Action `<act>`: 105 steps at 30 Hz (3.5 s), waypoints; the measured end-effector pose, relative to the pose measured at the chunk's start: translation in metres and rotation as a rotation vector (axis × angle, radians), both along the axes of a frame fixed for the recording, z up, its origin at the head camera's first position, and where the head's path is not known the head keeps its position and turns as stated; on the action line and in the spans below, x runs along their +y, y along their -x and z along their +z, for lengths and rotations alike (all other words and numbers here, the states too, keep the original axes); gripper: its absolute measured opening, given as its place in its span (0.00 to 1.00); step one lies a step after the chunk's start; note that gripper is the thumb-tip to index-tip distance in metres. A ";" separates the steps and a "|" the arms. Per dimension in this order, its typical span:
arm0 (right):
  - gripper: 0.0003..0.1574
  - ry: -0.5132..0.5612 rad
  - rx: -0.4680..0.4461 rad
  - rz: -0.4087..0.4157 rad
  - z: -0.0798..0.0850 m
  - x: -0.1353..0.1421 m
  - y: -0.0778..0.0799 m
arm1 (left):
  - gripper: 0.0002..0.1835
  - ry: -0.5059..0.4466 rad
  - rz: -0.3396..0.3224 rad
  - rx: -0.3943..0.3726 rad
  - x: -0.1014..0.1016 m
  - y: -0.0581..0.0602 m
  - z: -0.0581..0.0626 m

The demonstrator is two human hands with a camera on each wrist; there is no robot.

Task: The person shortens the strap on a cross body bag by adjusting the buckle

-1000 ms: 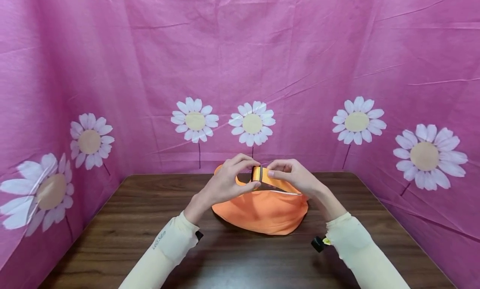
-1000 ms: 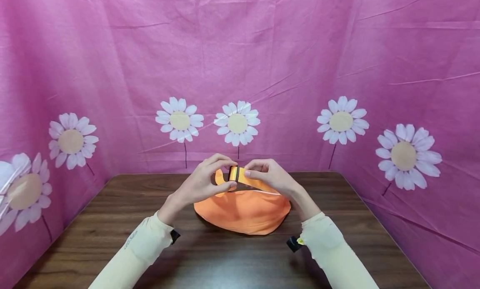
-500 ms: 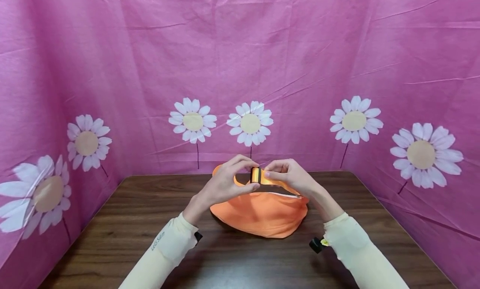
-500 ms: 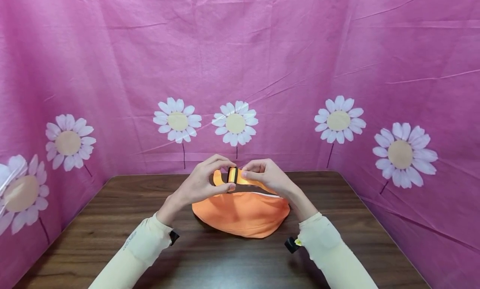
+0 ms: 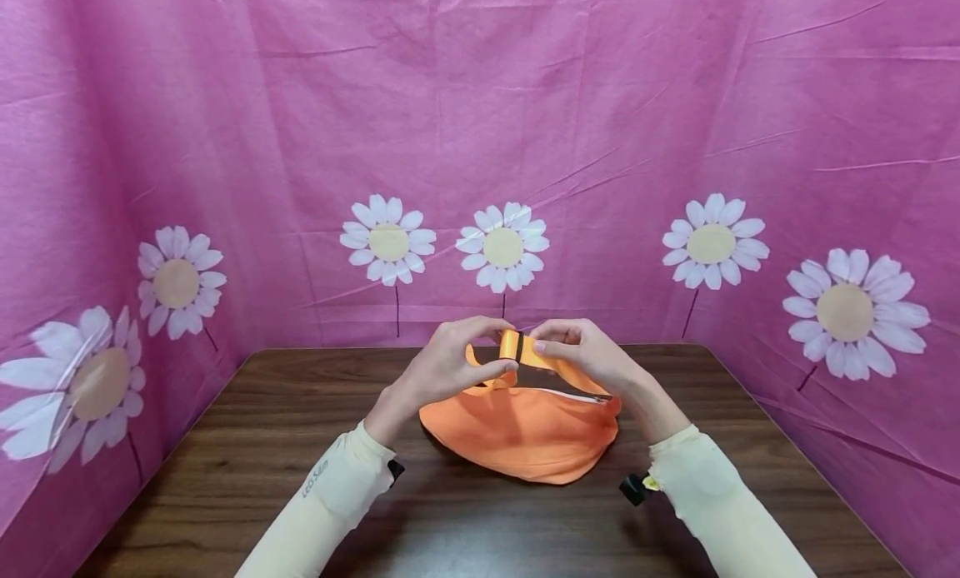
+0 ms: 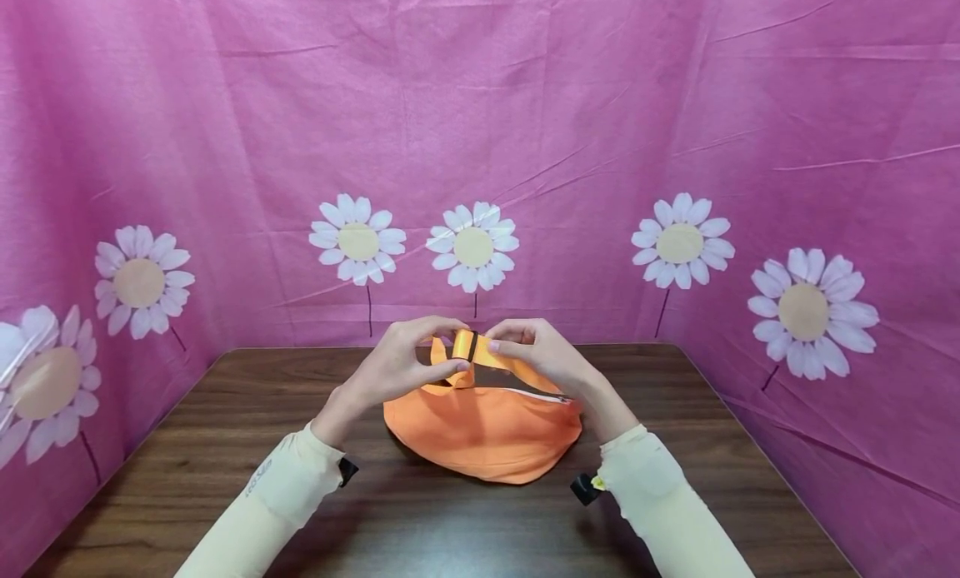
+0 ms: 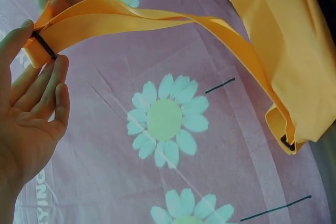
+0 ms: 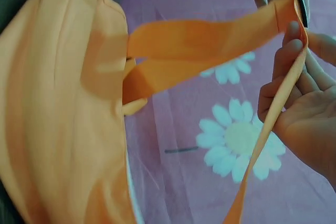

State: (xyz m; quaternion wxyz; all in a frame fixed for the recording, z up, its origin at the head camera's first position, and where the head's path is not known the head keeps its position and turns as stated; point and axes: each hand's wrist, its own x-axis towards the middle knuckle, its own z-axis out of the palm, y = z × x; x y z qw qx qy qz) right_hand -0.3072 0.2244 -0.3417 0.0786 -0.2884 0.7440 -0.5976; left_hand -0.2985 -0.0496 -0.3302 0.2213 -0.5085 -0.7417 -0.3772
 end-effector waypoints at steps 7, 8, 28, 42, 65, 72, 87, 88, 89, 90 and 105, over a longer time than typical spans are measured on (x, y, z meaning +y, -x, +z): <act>0.15 0.053 -0.074 0.002 -0.011 0.016 0.010 | 0.25 -0.014 0.029 -0.047 -0.005 0.003 0.000; 0.15 0.069 -0.080 0.010 -0.011 0.017 0.010 | 0.25 -0.017 0.024 -0.057 -0.005 0.004 -0.001; 0.13 0.148 -0.122 0.107 -0.002 -0.009 -0.003 | 0.26 0.041 0.037 -0.043 0.005 0.004 -0.011; 0.16 0.026 -0.078 0.033 -0.007 0.015 0.007 | 0.24 0.015 0.019 -0.037 -0.006 0.009 -0.004; 0.20 -0.049 -0.122 -0.055 0.012 -0.014 -0.014 | 0.41 0.022 -0.010 -0.137 0.008 0.007 -0.016; 0.16 0.003 -0.152 -0.021 0.017 -0.018 -0.022 | 0.46 0.083 -0.031 -0.204 0.007 0.010 -0.017; 0.05 0.258 -0.197 0.086 0.029 -0.009 -0.026 | 0.27 0.104 -0.067 -0.066 -0.002 0.023 -0.024; 0.06 0.274 -0.196 0.084 0.031 -0.007 -0.027 | 0.28 0.107 -0.059 -0.072 -0.004 0.025 -0.025; 0.07 0.290 -0.195 0.084 0.033 -0.005 -0.027 | 0.29 0.109 -0.052 -0.076 -0.006 0.027 -0.027; 0.08 0.308 -0.193 0.082 0.034 -0.003 -0.026 | 0.29 0.112 -0.044 -0.079 -0.007 0.029 -0.027; 0.14 0.416 -0.216 0.040 0.039 0.007 -0.022 | 0.28 0.190 0.065 -0.168 -0.025 0.042 -0.035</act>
